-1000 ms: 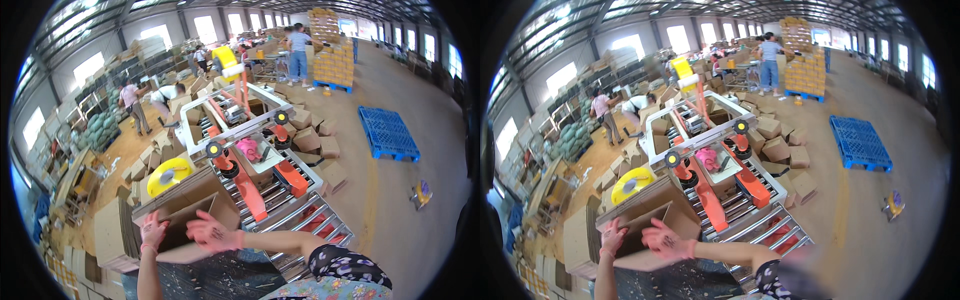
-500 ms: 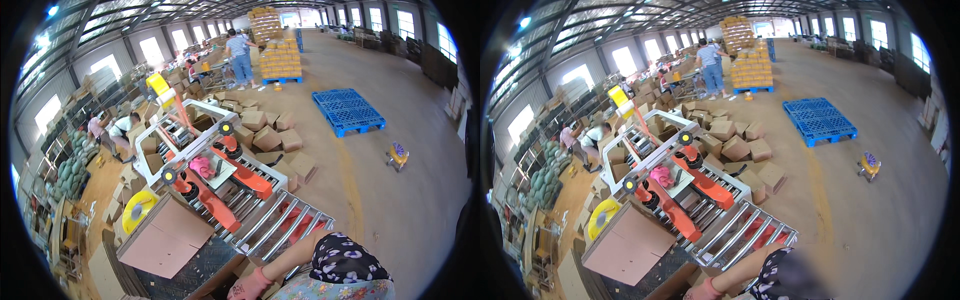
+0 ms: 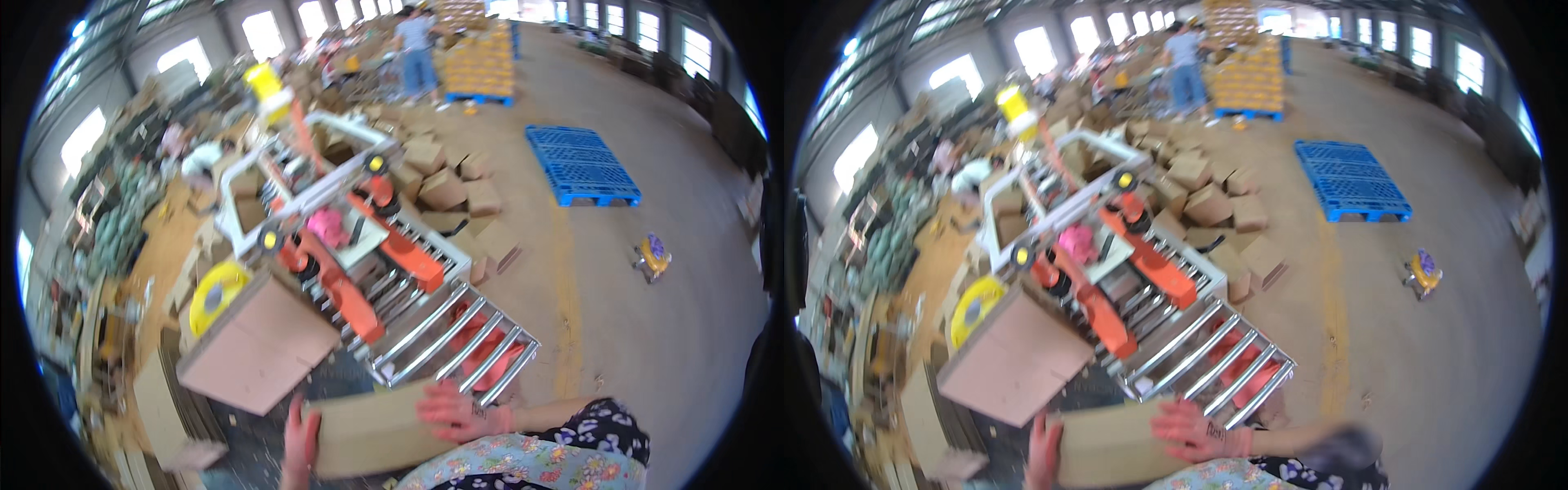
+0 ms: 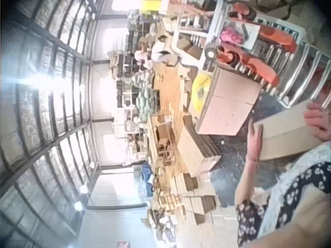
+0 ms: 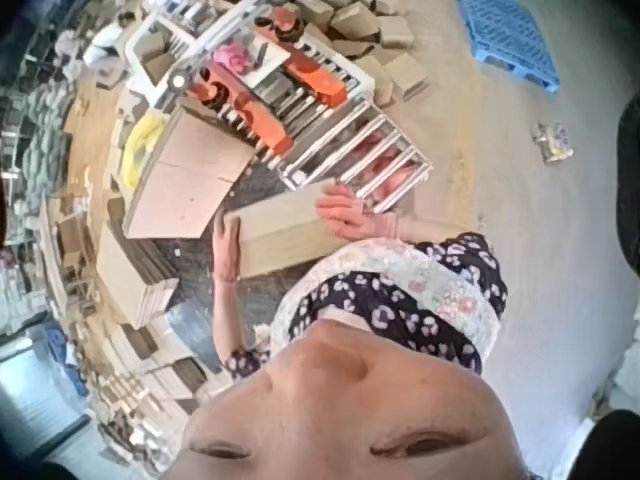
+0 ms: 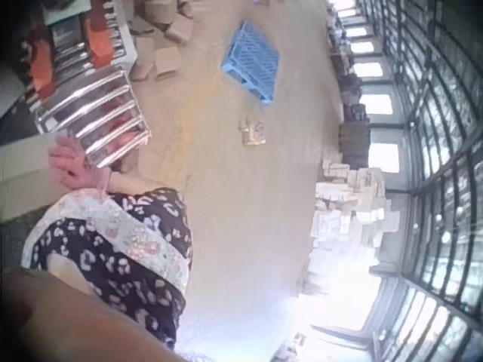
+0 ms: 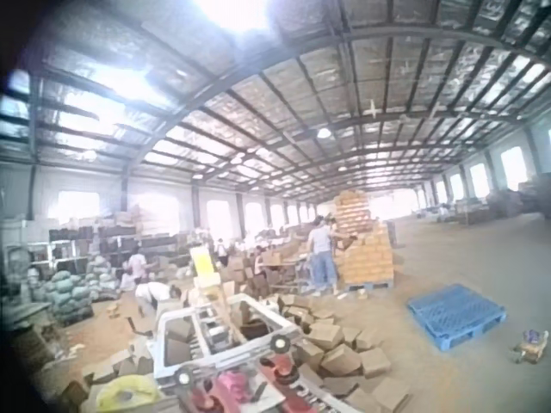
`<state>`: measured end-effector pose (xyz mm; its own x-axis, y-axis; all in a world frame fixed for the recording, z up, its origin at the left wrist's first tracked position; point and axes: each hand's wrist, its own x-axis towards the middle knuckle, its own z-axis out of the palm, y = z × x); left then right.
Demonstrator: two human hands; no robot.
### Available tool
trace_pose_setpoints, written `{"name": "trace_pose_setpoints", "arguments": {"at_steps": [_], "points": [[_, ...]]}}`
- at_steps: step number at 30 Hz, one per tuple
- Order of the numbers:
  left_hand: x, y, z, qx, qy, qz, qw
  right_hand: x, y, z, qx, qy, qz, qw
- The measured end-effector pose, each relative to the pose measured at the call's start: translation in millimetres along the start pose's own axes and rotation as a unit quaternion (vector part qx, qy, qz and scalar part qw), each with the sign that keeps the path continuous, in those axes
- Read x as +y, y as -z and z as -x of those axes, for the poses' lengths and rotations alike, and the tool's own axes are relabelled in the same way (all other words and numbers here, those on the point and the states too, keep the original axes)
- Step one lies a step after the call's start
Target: The person assembles flat cardboard sheets into boxes using a manual box-forming machine. They feed the sheets into the machine, fold the flaps, and place the formed boxes onto a nearby stack.
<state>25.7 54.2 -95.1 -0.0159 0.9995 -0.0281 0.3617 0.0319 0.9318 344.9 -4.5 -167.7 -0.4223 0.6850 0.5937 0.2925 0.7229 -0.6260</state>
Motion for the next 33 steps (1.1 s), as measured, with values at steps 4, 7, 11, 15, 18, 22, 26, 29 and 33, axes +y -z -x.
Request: {"name": "trace_pose_setpoints", "arguments": {"at_steps": [4, 7, 11, 15, 18, 22, 26, 29, 33], "points": [[67, -85, -100, -0.243, 0.023, -0.054, 0.968, 22, 41, 26, 0.283, -0.081, 0.072, 0.953], [79, -164, -149, -0.272, -0.128, -0.091, 0.949, 33, 60, 55, 0.321, -0.095, 0.266, 0.904], [68, -234, -199, -0.021, -0.418, -0.162, 0.894, 81, 28, 20, 0.322, -0.172, 0.307, 0.879], [45, -215, -163, 0.017, -0.494, -0.183, 0.850, 168, -22, -83, 0.419, -0.089, 0.316, 0.846], [-19, -164, -96, 0.043, -0.391, -0.229, 0.890, 199, -17, -112, 0.361, -0.064, 0.342, 0.865], [-152, -91, 17, 0.106, -0.106, -0.278, 0.949, 166, -54, -185, 0.304, -0.015, 0.275, 0.912], [-185, -54, 102, 0.176, 0.064, -0.270, 0.944, 99, -143, -271, 0.054, 0.179, 0.195, 0.963], [-206, -46, 153, 0.220, 0.122, -0.260, 0.932, 86, -200, -348, 0.031, 0.159, 0.342, 0.926], [-227, -56, 221, 0.297, 0.147, -0.244, 0.911, 115, -229, -372, -0.035, 0.122, 0.416, 0.901]]}}
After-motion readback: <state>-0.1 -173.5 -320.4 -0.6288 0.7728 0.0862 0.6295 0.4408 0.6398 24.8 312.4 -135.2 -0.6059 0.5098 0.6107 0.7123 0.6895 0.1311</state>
